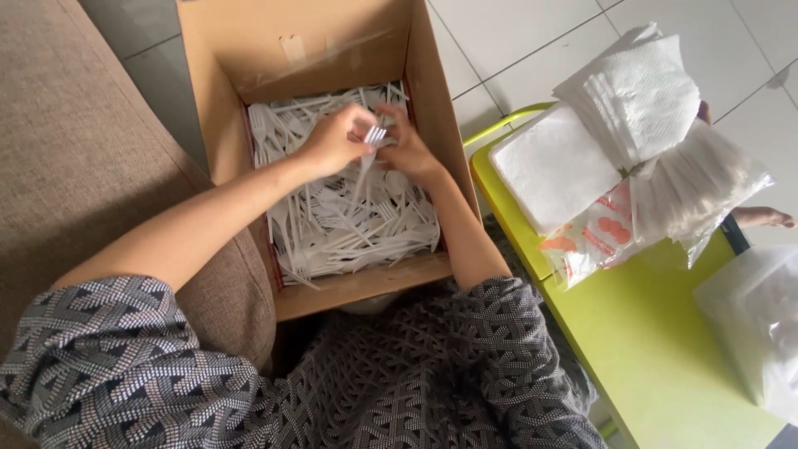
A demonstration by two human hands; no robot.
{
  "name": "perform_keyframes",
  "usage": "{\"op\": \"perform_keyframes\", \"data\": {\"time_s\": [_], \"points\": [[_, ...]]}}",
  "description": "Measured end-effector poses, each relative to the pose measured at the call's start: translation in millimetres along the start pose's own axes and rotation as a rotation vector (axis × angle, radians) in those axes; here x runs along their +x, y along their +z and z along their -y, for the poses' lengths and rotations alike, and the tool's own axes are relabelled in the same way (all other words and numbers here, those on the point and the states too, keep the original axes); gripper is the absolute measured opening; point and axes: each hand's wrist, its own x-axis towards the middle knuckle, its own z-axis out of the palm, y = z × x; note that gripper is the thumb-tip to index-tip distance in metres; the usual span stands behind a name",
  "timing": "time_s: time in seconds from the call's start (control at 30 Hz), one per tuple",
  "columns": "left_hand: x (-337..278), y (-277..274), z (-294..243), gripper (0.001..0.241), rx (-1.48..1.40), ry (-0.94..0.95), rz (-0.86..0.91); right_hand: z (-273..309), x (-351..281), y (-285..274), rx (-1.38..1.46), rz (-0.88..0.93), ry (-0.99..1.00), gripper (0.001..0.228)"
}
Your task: Wrapping individual plastic spoons in paper napkins and then sliding the wrapped spoons into clear plastic sleeves.
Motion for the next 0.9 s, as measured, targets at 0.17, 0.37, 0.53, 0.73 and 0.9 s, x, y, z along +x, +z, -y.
{"op": "perform_keyframes", "data": {"time_s": [0.17, 0.37, 0.53, 0.73, 0.9], "points": [[6.9, -0.7, 33.9, 0.027, 0.135, 0.213, -0.253, -9.1, 5.6, 0.3, 0.164, 0.008, -0.036, 0.047], [13.6, 0.1, 29.4, 0.037, -0.308, -0.075, -0.253, 5.0, 0.5, 3.7, 0.407, 0.077, 0.003, 0.047], [7.9, -15.1, 5.4, 0.028, -0.227, 0.001, -0.292, 32.6, -16.9, 16.8, 0.373, 0.129, 0.064, 0.071], [-1.4, -19.5, -8.4, 0.061, -0.306, 0.003, -0.346, -11.3, 6.4, 0.2, 0.186, 0.085, 0.148, 0.049], [18.6, -4.6, 20.8, 0.043, -0.495, -0.119, -0.335, 0.6, -1.2, -0.1, 0.048, 0.13, 0.233, 0.032]]}}
